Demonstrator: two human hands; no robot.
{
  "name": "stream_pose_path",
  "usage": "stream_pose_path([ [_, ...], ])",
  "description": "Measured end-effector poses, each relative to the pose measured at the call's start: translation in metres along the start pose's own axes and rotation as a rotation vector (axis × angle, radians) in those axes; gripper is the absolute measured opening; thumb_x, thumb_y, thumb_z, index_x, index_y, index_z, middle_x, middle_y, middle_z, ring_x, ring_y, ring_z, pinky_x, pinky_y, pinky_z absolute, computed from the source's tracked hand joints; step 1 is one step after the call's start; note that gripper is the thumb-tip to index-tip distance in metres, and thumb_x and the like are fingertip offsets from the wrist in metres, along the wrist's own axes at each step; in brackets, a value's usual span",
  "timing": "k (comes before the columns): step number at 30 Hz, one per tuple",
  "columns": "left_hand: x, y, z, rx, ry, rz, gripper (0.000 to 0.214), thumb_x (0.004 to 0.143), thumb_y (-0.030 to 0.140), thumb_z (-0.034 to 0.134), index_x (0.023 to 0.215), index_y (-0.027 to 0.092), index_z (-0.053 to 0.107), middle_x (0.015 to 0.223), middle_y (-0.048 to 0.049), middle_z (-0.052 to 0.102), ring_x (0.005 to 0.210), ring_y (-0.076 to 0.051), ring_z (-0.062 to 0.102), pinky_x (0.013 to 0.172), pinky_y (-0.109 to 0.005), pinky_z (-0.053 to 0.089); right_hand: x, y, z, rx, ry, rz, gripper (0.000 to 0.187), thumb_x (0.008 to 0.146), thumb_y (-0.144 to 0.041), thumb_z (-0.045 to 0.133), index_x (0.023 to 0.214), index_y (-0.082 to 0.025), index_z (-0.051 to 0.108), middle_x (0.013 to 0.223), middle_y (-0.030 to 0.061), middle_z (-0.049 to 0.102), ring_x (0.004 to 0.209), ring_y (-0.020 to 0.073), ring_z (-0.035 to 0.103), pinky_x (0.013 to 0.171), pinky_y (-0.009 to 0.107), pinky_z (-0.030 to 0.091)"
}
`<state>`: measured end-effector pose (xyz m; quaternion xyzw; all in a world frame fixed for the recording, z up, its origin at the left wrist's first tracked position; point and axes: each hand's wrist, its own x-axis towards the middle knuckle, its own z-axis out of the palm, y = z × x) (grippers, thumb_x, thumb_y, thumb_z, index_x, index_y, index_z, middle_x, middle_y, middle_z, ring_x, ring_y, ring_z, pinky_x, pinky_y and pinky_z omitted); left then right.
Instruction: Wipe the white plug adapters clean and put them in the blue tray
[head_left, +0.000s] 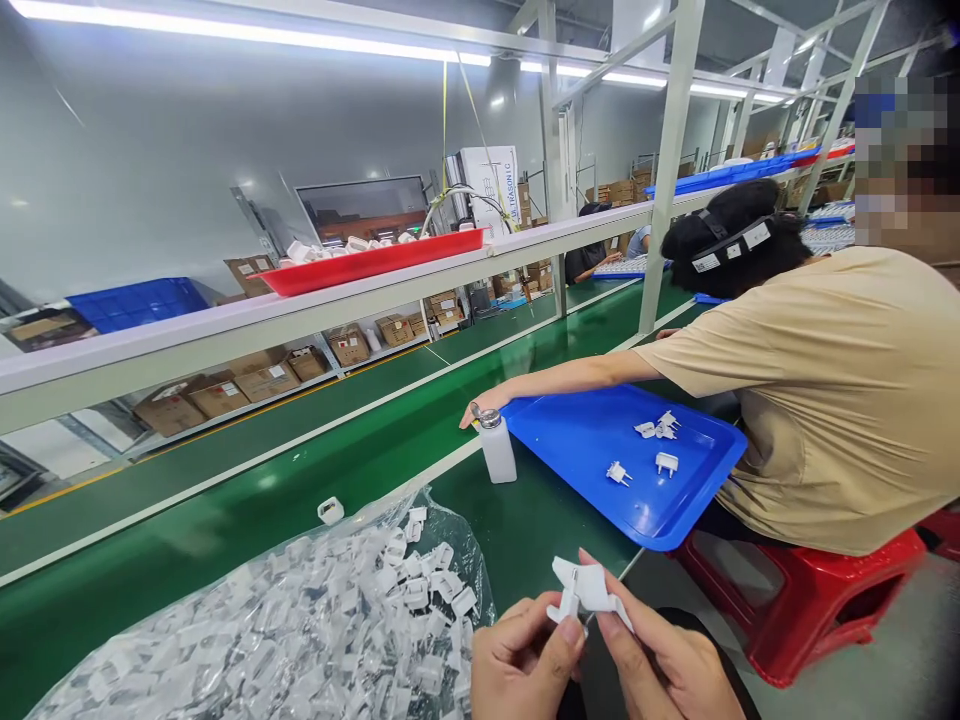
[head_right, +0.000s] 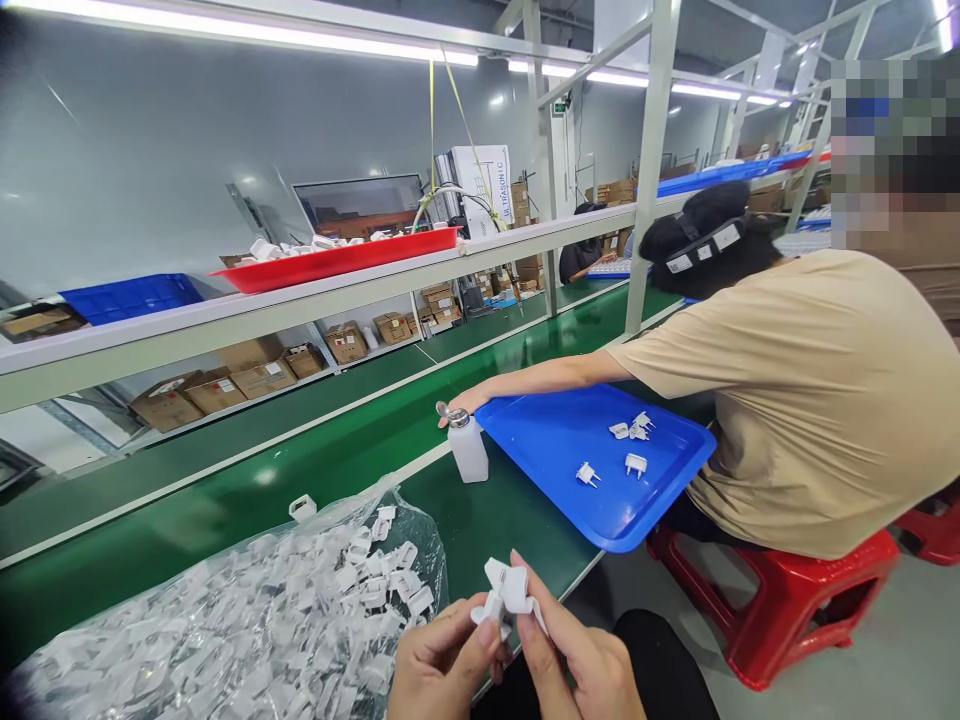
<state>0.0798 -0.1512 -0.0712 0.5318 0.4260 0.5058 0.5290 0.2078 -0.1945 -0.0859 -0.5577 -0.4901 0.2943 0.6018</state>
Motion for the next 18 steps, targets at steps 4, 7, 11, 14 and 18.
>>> stream_pose_path([
  [4,0.001,-0.002,0.0,0.156,0.085,0.05,0.038,0.071,0.056,0.082,0.079,0.019,0.085,0.059,-0.0031,0.064,0.054,-0.013,0.053,0.051,-0.023,0.043,0.014,0.0,0.002,0.235,-0.141,0.247,0.058,0.089,-0.063,0.062,0.126,-0.02,0.074,0.04,-0.0059,0.042,0.031,0.0081,0.029,0.03,0.021,0.024],
  [7,0.0,-0.003,0.0,0.223,0.121,0.12,0.032,0.071,0.052,0.083,0.079,0.021,0.084,0.064,-0.0042,0.07,0.058,-0.015,0.06,0.056,-0.022,0.049,0.021,0.004,0.003,0.444,-0.159,0.358,0.068,0.084,-0.068,0.065,0.124,-0.014,0.073,0.035,-0.009,0.036,0.028,0.0049,0.016,0.03,0.02,0.013],
  [11,-0.002,0.0,0.0,0.227,0.113,0.159,0.028,0.069,0.047,0.086,0.082,0.021,0.085,0.066,-0.0046,0.073,0.059,-0.015,0.064,0.057,-0.021,0.051,0.021,0.003,-0.001,0.734,-0.321,0.498,0.053,0.087,-0.06,0.069,0.114,-0.014,0.074,0.034,-0.0125,0.032,0.03,0.0004,0.01,0.035,0.017,0.009],
  [14,-0.002,0.005,-0.001,0.051,0.049,0.058,0.037,0.065,0.05,0.089,0.083,0.018,0.085,0.065,-0.0054,0.073,0.056,-0.013,0.063,0.056,-0.021,0.051,0.018,0.001,-0.005,0.984,-0.319,0.573,0.038,0.083,-0.055,0.077,0.091,-0.018,0.074,0.031,-0.0151,0.024,0.03,0.0,0.007,0.036,0.017,0.014],
  [18,0.0,0.007,-0.004,-0.384,-0.098,-0.263,0.051,0.066,0.06,0.086,0.079,0.011,0.082,0.065,-0.0083,0.073,0.054,-0.011,0.063,0.053,-0.019,0.051,0.014,0.0,-0.006,0.902,-0.088,0.475,0.036,0.088,-0.054,0.071,0.086,-0.018,0.071,0.031,-0.0117,0.033,0.031,0.0007,0.01,0.036,0.017,0.016],
])
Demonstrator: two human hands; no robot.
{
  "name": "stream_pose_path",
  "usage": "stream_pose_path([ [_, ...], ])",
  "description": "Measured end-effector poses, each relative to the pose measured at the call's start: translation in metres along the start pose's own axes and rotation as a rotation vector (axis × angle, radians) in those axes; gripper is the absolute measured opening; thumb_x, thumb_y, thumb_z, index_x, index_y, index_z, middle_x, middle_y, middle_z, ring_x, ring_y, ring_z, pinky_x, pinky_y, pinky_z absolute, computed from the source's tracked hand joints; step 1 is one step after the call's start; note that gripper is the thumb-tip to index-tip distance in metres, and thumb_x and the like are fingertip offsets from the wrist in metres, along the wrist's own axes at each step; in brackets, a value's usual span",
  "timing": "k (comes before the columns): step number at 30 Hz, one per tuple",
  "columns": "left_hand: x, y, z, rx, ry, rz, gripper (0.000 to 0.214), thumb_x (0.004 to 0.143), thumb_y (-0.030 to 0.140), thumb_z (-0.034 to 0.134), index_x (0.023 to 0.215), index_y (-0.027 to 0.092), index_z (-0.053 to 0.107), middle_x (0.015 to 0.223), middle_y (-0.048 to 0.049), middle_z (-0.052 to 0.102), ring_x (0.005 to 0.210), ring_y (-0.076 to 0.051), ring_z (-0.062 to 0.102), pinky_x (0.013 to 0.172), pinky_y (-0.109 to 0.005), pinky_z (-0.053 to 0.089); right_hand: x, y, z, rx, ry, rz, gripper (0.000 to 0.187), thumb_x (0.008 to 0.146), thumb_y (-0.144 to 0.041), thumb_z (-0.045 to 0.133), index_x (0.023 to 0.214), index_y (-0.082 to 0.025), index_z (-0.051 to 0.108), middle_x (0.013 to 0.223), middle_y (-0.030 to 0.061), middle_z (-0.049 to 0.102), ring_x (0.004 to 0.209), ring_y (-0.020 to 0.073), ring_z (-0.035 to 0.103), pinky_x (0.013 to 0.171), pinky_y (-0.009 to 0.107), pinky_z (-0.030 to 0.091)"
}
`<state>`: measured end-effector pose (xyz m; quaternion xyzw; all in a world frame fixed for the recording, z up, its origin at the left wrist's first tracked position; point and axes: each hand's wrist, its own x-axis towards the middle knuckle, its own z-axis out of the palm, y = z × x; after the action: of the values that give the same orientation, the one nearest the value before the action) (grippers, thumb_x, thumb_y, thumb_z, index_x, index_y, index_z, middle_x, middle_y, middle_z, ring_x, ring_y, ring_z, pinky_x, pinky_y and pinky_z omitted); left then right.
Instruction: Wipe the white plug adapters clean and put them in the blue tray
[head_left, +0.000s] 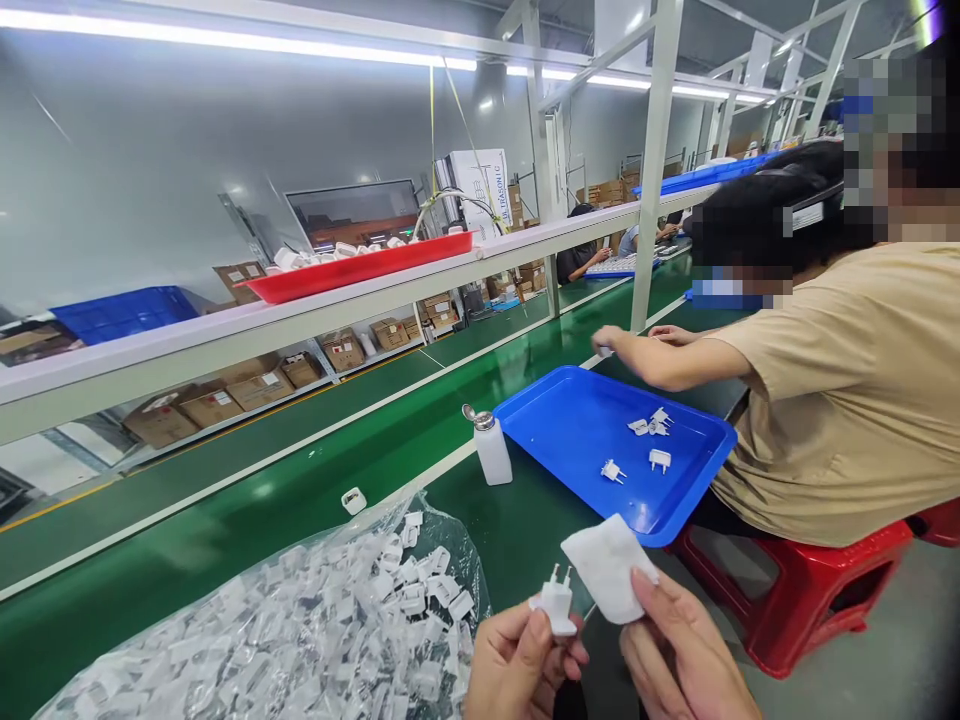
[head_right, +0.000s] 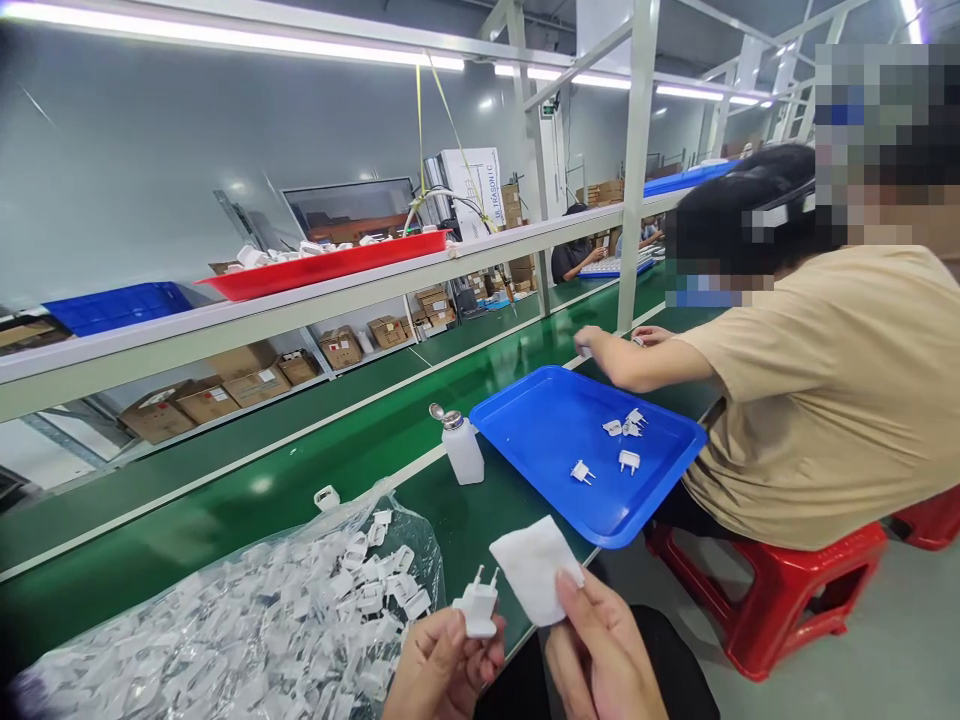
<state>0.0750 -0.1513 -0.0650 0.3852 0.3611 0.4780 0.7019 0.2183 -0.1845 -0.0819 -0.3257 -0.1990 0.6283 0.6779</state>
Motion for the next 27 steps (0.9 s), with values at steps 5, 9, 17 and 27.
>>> stream_pose_path([
  [5,0.0,-0.003,-0.004,-0.21,-0.021,-0.157,0.044,0.071,0.052,0.087,0.087,0.011,0.082,0.077,-0.0101,0.077,0.062,-0.011,0.068,0.059,-0.017,0.055,-0.007,-0.003,0.003,-0.465,0.232,-0.243,0.06,0.093,-0.06,0.061,0.126,-0.01,0.068,0.032,-0.0062,0.045,0.029,0.0044,0.03,0.037,0.017,0.027],
  [9,-0.002,-0.006,0.003,-0.071,0.042,-0.03,0.045,0.06,0.05,0.093,0.084,0.013,0.083,0.067,-0.0068,0.075,0.057,-0.011,0.066,0.059,-0.018,0.055,-0.008,0.002,0.001,-0.475,0.124,-0.093,0.071,0.085,-0.068,0.066,0.125,-0.009,0.069,0.035,-0.0066,0.042,0.031,0.0055,0.026,0.033,0.019,0.02],
  [17,-0.003,-0.011,0.004,0.355,0.142,0.382,0.034,0.059,0.04,0.094,0.085,0.021,0.085,0.076,-0.0053,0.075,0.06,-0.014,0.068,0.059,-0.02,0.057,0.003,0.01,0.005,-0.152,0.037,0.073,0.049,0.073,-0.062,0.082,0.087,-0.016,0.073,0.034,-0.0093,0.04,0.029,0.0001,0.018,0.031,0.013,0.012],
  [27,0.0,-0.024,0.0,0.458,0.17,0.479,0.032,0.062,0.04,0.091,0.089,0.023,0.085,0.076,-0.0045,0.077,0.059,-0.015,0.069,0.059,-0.021,0.06,0.008,0.021,-0.01,-0.2,0.132,-0.154,0.043,0.091,-0.053,0.068,0.108,-0.014,0.073,0.034,-0.0089,0.041,0.031,0.0014,0.018,0.034,0.015,0.015],
])
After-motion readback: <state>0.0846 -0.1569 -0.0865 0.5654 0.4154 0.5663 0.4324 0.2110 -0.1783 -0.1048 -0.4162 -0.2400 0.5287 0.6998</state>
